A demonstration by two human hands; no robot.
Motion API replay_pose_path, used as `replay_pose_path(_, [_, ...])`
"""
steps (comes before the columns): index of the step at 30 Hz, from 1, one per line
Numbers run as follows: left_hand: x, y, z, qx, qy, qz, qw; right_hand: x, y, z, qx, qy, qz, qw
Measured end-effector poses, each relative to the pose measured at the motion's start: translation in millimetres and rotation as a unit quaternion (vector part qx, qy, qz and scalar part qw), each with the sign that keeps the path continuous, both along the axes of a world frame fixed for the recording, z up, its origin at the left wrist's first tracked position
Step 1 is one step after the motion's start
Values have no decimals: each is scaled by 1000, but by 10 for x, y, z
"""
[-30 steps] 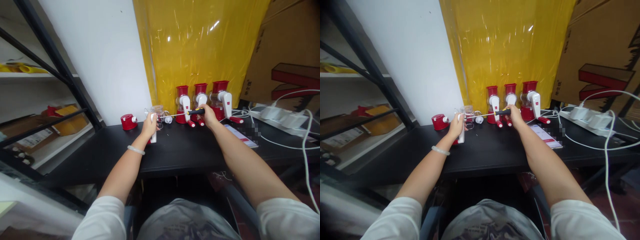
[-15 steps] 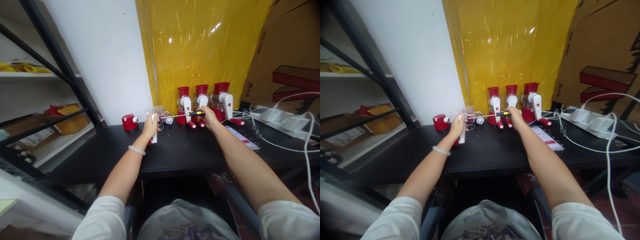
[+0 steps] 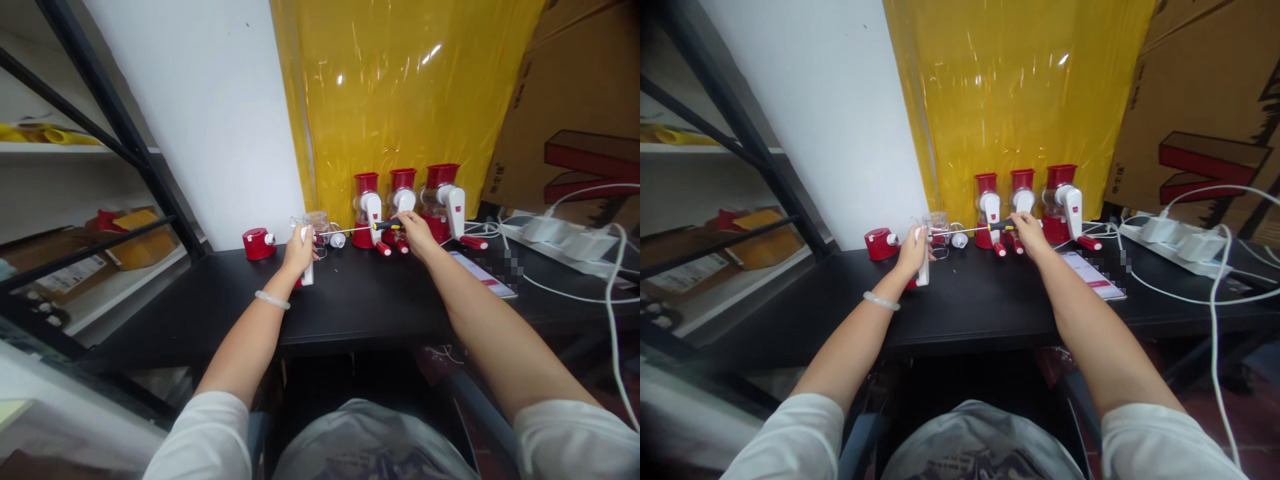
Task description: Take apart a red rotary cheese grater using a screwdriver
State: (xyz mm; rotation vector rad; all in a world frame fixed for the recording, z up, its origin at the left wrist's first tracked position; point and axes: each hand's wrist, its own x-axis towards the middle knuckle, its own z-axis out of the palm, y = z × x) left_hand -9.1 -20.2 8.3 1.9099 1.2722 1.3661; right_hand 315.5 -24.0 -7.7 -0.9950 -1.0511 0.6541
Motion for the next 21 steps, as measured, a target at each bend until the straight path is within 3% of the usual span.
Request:
replay_pose_path(5, [2, 6, -6, -3, 3, -6, 1000, -27, -24, 44, 3, 51, 13, 999])
replay_pose_path(13, [0, 6, -3, -3, -5, -4, 1000, -6, -75, -4, -26, -62, -28, 997])
replay_pose_path(21, [16, -11, -8, -11, 20, -9, 1000, -26, -96, 12, -2, -44, -86, 995])
